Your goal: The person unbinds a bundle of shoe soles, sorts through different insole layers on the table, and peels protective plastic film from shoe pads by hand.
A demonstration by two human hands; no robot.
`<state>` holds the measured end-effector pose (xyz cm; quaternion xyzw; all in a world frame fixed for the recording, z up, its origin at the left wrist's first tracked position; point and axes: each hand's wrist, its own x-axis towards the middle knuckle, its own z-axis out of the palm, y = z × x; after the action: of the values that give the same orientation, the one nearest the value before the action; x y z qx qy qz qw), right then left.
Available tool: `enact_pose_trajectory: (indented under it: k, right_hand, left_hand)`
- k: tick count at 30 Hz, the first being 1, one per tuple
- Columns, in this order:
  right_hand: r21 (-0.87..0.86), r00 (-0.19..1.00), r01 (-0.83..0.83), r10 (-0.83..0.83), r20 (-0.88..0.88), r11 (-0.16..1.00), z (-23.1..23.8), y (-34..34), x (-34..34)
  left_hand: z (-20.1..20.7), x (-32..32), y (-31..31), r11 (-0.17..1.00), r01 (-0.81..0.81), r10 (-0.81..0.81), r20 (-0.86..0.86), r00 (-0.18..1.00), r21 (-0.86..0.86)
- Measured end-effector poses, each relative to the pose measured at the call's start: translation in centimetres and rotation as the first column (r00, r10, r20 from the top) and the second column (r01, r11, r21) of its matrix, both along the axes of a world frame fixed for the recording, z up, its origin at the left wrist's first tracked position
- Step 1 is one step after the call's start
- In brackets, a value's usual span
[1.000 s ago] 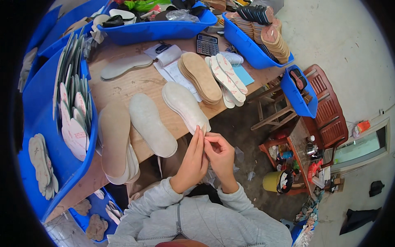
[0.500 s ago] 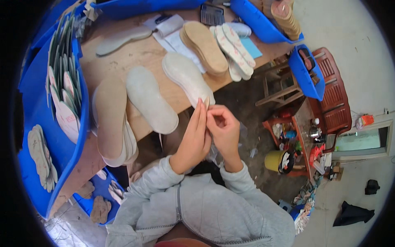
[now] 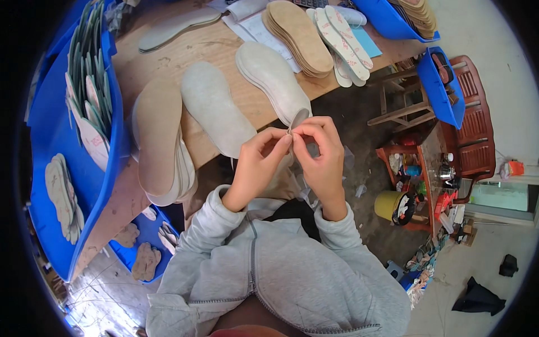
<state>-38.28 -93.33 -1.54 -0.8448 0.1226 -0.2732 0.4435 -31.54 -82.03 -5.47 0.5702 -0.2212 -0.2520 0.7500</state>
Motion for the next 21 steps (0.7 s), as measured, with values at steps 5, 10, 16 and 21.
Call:
enact_pose_trajectory:
  k: [5, 10, 16, 21]
  right_hand:
    - [-0.317, 0.999, -0.047, 0.047, -0.007, 0.947, 1.1, 0.1, 0.0]
    - [-0.29, 0.997, -0.074, 0.069, -0.03, 0.954, 0.6, 0.0, -0.4]
    - [0.772, 0.951, -0.305, 0.219, 0.217, 0.557, -1.5, -1.8, -0.1]
    - [0.699, 0.996, -0.087, 0.068, 0.055, 0.71, -2.3, -1.4, -0.7]
  left_hand:
    - [-0.3, 0.5, 0.1, 0.986, 0.078, -0.11, -0.226, 0.968, -0.145]
    - [0.4, 0.7, 0.9, 0.989, -0.027, -0.004, 0.209, 0.978, 0.144]
    - [-0.1, 1.0, 0.7, 0.997, 0.04, -0.05, -0.143, 0.988, -0.069]
    - [-0.8, 0.0, -0.2, 0.997, -0.043, 0.04, -0.054, 0.998, -0.067]
